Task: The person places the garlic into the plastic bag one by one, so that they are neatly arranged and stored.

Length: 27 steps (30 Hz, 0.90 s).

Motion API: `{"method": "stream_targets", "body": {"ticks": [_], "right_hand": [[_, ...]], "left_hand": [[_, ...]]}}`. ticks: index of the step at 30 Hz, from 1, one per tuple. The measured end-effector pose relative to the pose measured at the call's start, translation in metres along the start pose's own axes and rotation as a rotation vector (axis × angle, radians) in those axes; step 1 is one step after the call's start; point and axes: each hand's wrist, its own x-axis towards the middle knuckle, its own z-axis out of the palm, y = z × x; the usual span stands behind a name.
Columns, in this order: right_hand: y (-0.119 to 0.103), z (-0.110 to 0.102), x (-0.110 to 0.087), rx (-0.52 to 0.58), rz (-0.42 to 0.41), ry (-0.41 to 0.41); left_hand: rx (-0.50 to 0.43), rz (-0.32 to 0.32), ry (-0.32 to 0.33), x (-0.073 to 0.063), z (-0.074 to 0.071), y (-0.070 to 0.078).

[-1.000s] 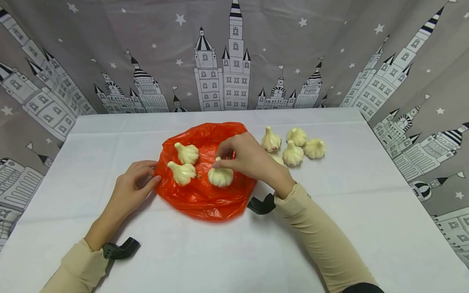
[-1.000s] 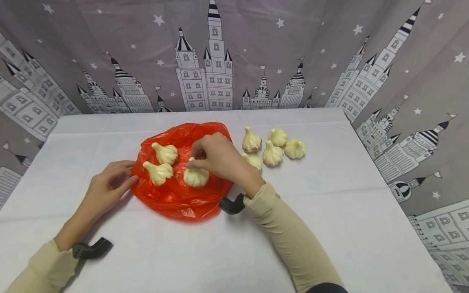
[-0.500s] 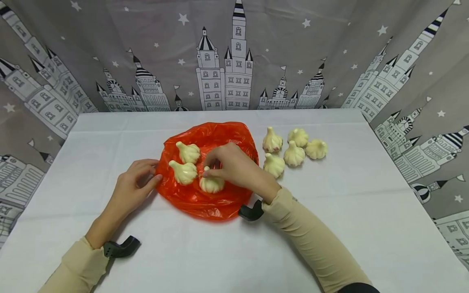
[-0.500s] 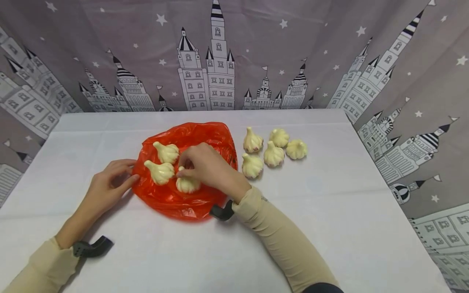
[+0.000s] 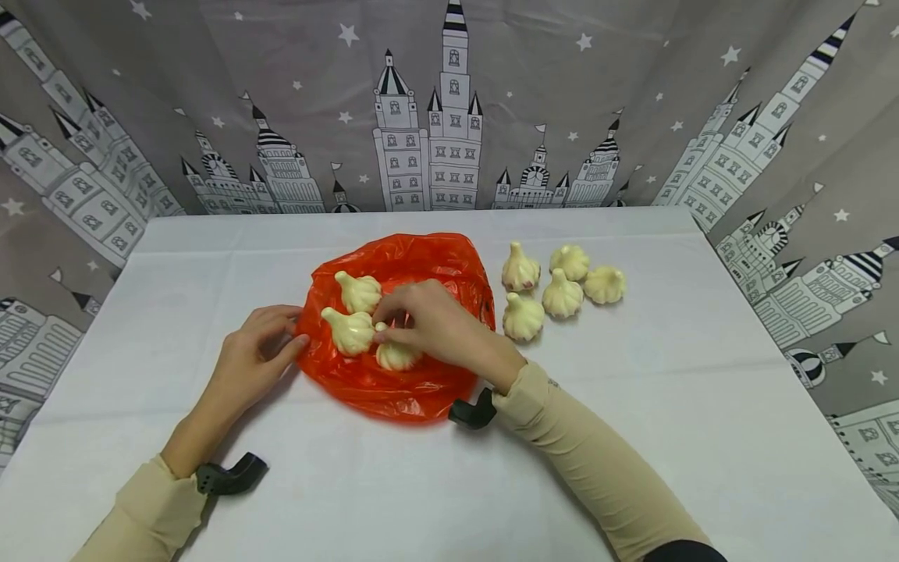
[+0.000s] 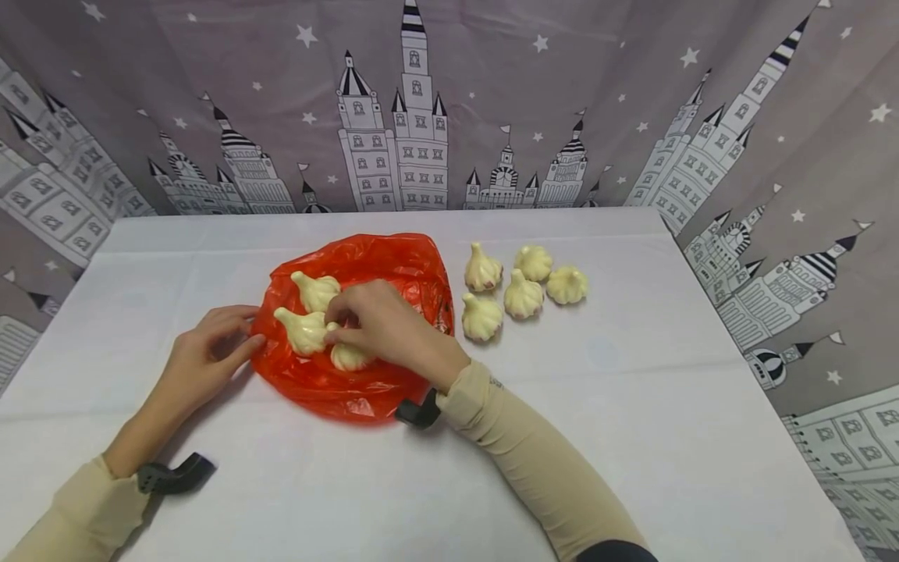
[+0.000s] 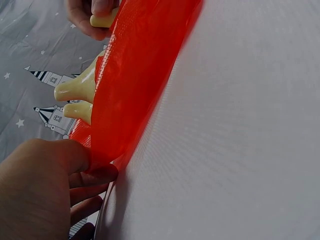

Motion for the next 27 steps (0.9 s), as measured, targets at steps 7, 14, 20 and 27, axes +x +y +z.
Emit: {"method": "stream_targets", "body": {"ticks": [7, 14, 20, 27], "right_hand": [[0.003, -0.001, 0.0, 0.005, -0.004, 0.022], [0.006, -0.006, -0.003, 0.027, -0.003, 0.058], [0.008, -0.01, -0.005, 0.007, -0.005, 0.095], [0.014, -0.011, -0.008, 0.015, -0.027, 0.126]], "left_hand": [[-0.001, 0.015, 0.004, 0.001, 0.0, -0.001], [0.0, 0.01, 0.003, 0.001, 0.001, -0.001], [0.005, 0.022, 0.011, 0.002, 0.001, -0.001], [0.01, 0.015, 0.007, 0.002, 0.002, -0.001]]}}
